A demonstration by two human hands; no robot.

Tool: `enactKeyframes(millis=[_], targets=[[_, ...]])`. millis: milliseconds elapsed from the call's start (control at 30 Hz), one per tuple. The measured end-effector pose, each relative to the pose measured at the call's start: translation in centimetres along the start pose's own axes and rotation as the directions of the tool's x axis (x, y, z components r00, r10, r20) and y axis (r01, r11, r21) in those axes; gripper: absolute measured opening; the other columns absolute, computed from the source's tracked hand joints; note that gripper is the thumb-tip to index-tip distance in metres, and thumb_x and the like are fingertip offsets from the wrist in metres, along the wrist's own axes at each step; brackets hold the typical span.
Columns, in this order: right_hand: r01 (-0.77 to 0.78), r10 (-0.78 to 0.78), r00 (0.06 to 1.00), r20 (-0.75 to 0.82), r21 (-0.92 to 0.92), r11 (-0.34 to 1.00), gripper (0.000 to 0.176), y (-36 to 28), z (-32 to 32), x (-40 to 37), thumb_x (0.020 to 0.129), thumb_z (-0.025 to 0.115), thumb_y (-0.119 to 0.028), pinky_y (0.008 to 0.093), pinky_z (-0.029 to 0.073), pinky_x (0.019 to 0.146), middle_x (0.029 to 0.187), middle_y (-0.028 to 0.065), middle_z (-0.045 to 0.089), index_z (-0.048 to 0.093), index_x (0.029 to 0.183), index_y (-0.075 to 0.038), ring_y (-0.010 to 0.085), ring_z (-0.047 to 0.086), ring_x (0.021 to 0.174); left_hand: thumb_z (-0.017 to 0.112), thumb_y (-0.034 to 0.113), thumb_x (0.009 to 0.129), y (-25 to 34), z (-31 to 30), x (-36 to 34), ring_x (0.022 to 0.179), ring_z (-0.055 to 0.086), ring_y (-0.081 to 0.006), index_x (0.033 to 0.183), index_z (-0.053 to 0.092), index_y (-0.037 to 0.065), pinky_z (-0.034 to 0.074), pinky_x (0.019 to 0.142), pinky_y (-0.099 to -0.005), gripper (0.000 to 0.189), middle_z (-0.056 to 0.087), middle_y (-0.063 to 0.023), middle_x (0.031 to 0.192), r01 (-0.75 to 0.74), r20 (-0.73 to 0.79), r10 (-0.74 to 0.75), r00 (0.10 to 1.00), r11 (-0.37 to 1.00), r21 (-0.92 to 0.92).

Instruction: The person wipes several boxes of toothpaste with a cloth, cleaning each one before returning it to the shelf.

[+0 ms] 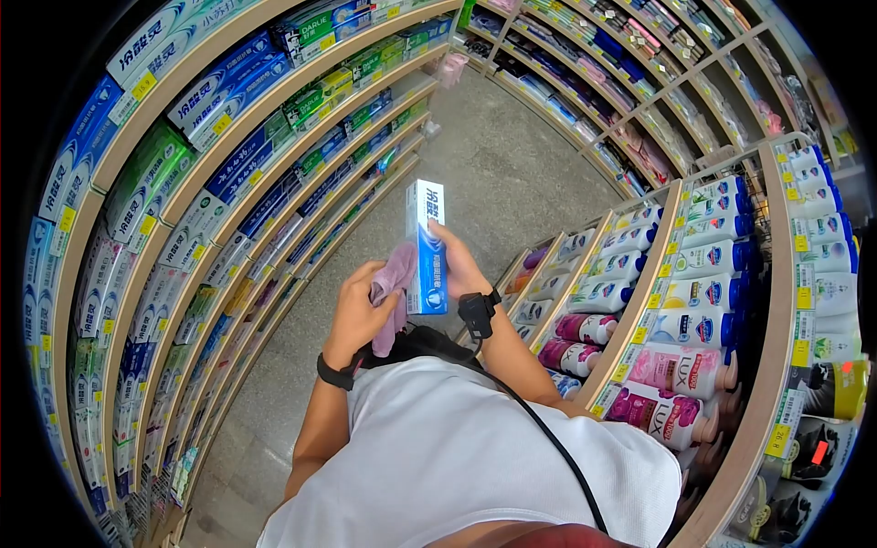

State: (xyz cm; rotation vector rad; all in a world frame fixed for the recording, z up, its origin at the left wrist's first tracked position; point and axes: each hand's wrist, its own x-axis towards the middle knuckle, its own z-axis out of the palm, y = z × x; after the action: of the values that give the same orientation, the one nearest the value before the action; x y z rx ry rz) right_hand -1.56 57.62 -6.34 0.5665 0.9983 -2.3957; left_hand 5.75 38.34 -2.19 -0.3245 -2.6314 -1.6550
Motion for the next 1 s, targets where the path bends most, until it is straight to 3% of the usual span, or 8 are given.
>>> enactKeyframes(millis=[1000], targets=[[-0.002, 0.001, 1.0, -0.019, -0.008, 1.0, 0.031, -0.15, 0.21, -0.33, 0.095, 0.066, -0.034, 0.0293, 0.055, 0.067, 0.088, 0.0016, 0.068, 0.064, 0.11, -0.007, 0.0124, 0.065, 0.073, 0.072, 0.007, 0.08, 0.43, -0.09, 0.05, 0.1, 0.065, -0.0385, 0.106, 0.067, -0.007, 0.051, 0.088, -0.0391, 0.03, 0.067, -0.0197, 0.108, -0.007, -0.001, 0.007, 1.0, 0.999, -0.031]])
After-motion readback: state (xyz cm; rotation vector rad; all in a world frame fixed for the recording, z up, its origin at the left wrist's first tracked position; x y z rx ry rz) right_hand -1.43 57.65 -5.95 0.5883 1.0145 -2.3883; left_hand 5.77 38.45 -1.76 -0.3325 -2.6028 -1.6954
